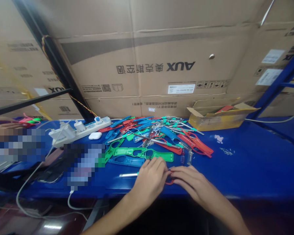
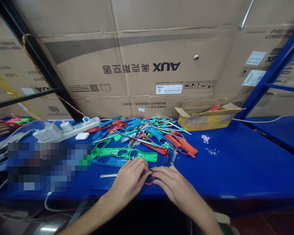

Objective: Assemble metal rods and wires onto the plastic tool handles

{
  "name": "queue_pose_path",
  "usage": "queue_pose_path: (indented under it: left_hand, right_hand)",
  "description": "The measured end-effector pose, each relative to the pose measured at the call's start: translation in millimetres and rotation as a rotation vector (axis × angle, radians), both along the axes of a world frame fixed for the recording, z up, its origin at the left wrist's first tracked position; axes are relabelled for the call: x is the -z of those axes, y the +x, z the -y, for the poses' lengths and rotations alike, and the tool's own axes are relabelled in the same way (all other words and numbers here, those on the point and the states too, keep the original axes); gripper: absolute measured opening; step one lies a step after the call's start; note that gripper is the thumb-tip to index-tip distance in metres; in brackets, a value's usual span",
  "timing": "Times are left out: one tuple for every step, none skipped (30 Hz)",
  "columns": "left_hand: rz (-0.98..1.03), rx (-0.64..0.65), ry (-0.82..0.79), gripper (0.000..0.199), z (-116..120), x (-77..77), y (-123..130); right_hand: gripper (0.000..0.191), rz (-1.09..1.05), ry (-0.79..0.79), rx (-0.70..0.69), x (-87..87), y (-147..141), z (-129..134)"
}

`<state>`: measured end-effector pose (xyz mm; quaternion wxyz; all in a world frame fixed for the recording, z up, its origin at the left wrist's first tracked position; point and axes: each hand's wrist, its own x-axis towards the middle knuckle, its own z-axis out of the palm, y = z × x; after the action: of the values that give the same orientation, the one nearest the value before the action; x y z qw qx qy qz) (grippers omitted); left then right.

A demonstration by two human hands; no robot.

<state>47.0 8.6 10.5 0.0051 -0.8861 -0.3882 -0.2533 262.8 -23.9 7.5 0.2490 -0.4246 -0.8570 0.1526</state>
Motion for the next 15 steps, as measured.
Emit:
queue_pose_path:
  left_hand:
    - [-0.002,0.003,0.001,0.011,-0.7,0.2,0.0]
    - [-0.008,0.002,0.006,0.012,-1.4,0.4,0.3]
    - [-0.021,-0.001,0.015,0.013,-2.0,0.6,1.0]
    - [-0.041,-0.006,0.028,0.014,-2.5,0.7,1.9]
    - [-0.065,-0.015,0.042,0.014,-2.9,0.7,3.0]
    - [-0.092,-0.022,0.054,0.013,-3.1,0.5,4.1]
    - [-0.119,-0.025,0.059,0.012,-3.3,0.1,5.3]
    - [-0.144,-0.025,0.058,0.011,-3.4,-0.3,6.2]
    - [-0.163,-0.023,0.056,0.010,-3.4,-0.8,6.9]
    - [-0.178,-0.020,0.054,0.009,-3.5,-1.3,7.3]
    - [-0.187,-0.015,0.054,0.008,-3.6,-1.8,7.4]
    - [-0.190,-0.008,0.057,0.007,-3.9,-2.3,7.1]
    - [-0.190,0.000,0.064,0.007,-4.2,-2.8,6.5]
    - [-0.186,0.010,0.074,0.007,-4.7,-3.5,5.6]
    - [-0.182,0.025,0.083,0.006,-5.2,-4.4,4.2]
  right_hand:
    - [0.024,0.000,-0.002,-0.002,-0.8,-0.3,0.0]
    - [0.025,0.003,-0.007,-0.002,-1.7,-0.6,0.0]
    - [0.025,0.007,-0.013,-0.002,-2.6,-0.9,0.0]
    - [0.025,0.011,-0.018,-0.004,-3.5,-1.3,-0.1]
    - [0.025,0.012,-0.020,-0.007,-4.3,-1.6,-0.2]
    - [0.024,0.012,-0.020,-0.011,-4.9,-2.0,-0.3]
    - [0.024,0.012,-0.019,-0.013,-5.5,-2.3,-0.4]
    - [0.024,0.012,-0.018,-0.016,-5.9,-2.6,-0.6]
    - [0.023,0.014,-0.015,-0.017,-6.2,-2.8,-0.8]
    - [0.024,0.018,-0.013,-0.020,-6.3,-3.1,-0.8]
    - [0.024,0.023,-0.011,-0.021,-6.4,-3.3,-0.9]
    - [0.025,0.029,-0.010,-0.022,-6.3,-3.6,-0.8]
    - [0.026,0.036,-0.007,-0.022,-6.2,-3.8,-0.6]
    - [0.026,0.042,-0.004,-0.020,-5.8,-4.0,-0.3]
    - [0.026,0.049,-0.002,-0.015,-5.3,-4.1,0.1]
